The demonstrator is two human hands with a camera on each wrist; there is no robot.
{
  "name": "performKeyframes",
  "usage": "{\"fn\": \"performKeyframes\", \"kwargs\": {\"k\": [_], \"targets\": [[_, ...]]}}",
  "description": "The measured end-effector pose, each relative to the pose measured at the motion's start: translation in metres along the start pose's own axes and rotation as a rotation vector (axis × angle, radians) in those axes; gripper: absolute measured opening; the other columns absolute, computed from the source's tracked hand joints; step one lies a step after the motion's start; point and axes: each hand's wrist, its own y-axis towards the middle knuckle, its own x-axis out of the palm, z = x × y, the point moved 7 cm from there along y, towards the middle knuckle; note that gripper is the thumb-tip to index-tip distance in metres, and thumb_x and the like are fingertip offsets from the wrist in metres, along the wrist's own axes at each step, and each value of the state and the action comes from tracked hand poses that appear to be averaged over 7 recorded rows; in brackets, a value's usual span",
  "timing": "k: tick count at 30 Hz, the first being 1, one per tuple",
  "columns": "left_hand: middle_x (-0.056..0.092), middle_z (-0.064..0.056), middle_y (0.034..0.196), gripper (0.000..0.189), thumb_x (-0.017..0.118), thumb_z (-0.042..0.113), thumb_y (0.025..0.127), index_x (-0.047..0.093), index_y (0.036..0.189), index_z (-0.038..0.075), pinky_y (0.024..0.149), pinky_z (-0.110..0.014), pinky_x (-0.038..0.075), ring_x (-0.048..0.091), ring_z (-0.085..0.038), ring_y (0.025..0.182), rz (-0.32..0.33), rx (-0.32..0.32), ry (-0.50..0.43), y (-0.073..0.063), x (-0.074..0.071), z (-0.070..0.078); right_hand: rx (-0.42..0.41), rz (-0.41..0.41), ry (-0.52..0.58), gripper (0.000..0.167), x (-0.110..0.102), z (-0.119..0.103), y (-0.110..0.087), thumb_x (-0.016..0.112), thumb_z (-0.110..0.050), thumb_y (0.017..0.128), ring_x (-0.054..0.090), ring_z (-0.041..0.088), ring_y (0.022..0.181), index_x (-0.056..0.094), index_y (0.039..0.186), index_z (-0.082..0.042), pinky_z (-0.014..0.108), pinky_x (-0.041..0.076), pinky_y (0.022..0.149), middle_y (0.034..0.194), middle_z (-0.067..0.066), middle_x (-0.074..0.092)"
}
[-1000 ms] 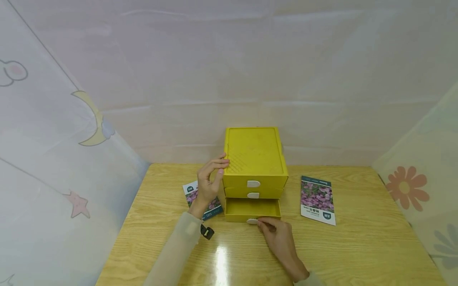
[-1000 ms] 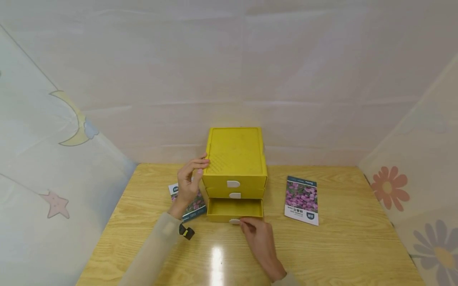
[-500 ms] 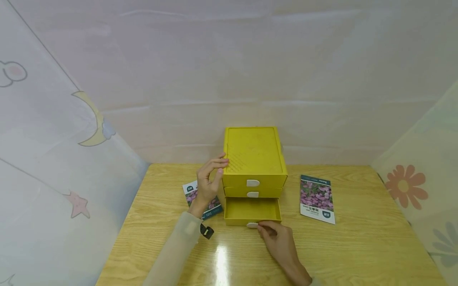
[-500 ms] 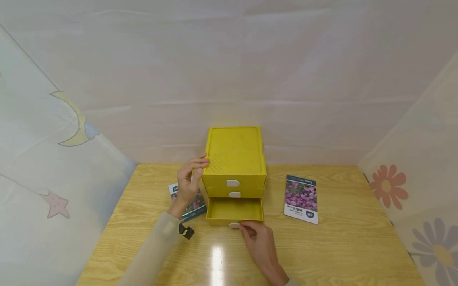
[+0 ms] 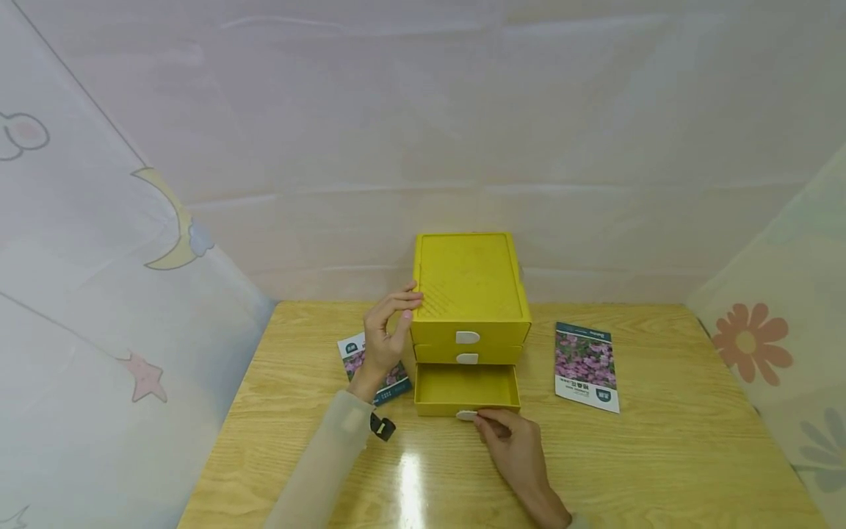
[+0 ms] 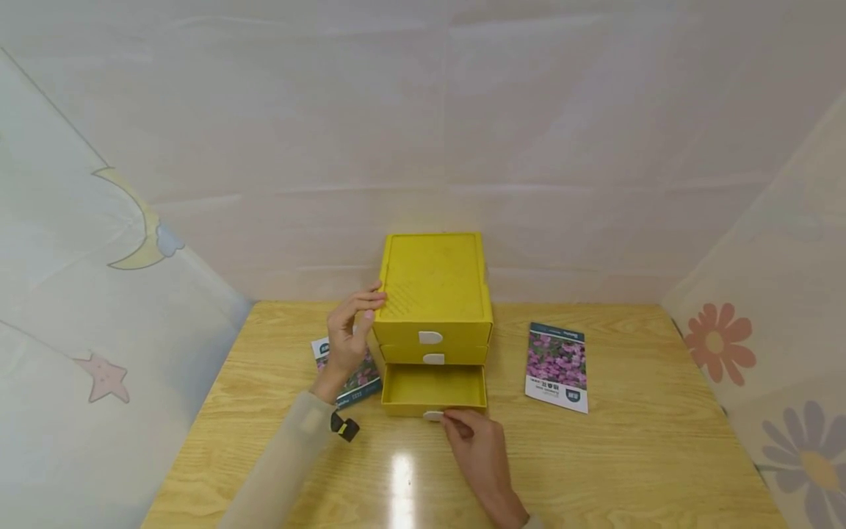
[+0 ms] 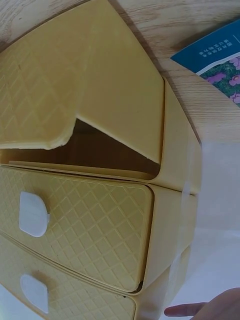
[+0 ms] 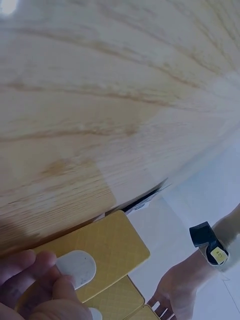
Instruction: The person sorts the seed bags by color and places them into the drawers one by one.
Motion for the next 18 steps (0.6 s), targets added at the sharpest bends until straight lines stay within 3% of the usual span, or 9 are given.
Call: {"fn": "performKeyframes", "kwargs": {"k": [10,18], "targets": [[0.074,-0.029,0.115,0.021,0.056,0.002,0.105,0.076,0.109,-0.007,0.116,-0.055,0.051,0.065,-0.047,0.13,-0.001,-0.005,0.011,0.0,0.001,0.001,-0.019,0.021,-0.029,0.013,0.003,0.001,-0.001,0.082,0.005,0.089,0.071,0.01,0.051,0.084,0.1,-0.002,0.019,0.057,0.048,0.088,0.01,0.082],[0.074,-0.028,0.114,0.021,0.056,0.002,0.105,0.076,0.108,-0.006,0.116,-0.053,0.051,0.065,-0.048,0.128,0.004,-0.005,0.01,0.0,0.001,0.0,-0.272,0.081,-0.306,0.019,0.0,-0.017,-0.003,0.092,0.0,0.081,0.068,-0.002,0.062,0.086,0.096,-0.009,0.01,0.051,0.053,0.08,0.0,0.08]]}}
